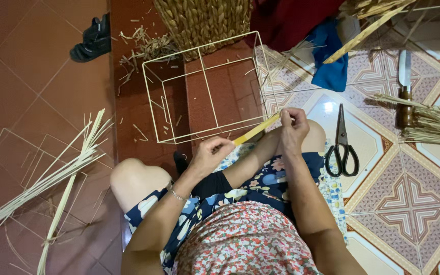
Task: The person sits on the floor and weaves thin dried palm strips around a rectangular wire frame. They repeatedly wrap the strips around the frame edges and crossbars, adjusting tension and position by hand.
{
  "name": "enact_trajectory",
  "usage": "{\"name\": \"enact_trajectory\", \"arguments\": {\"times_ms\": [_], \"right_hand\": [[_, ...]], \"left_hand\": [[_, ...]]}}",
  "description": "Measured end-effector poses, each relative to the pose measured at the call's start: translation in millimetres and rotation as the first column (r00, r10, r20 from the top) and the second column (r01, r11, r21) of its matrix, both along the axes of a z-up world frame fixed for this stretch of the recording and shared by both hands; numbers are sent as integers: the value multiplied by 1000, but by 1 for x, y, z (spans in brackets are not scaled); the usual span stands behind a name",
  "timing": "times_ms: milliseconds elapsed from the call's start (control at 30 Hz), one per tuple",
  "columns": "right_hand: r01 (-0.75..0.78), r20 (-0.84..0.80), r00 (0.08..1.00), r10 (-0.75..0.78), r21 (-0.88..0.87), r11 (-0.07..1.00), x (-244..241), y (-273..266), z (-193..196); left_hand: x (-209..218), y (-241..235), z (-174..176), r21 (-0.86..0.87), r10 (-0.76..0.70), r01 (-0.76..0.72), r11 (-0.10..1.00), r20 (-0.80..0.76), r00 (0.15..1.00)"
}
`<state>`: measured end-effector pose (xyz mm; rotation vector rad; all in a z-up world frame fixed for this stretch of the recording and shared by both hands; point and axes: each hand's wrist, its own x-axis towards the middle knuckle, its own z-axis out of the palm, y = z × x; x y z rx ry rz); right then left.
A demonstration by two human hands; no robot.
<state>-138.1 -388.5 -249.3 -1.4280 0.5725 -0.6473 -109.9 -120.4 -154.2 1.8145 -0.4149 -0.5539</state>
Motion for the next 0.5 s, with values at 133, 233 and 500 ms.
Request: {"name": "enact_trajectory", "arguments": {"times_ms": [133,233,500], "right_hand": [[-52,28,998,49,146,988,10,-8,-12],[-118,-43,989,144,376,919,9,-11,-8],[-235,78,972,224,430,872,13,-14,2]], "left_hand": [[13,-7,-6,-44,64,-62,997,25,998],[18,-5,-3,12,73,-75,997,92,993],[18,-4,13,22,41,-44,999,120,992]]}}
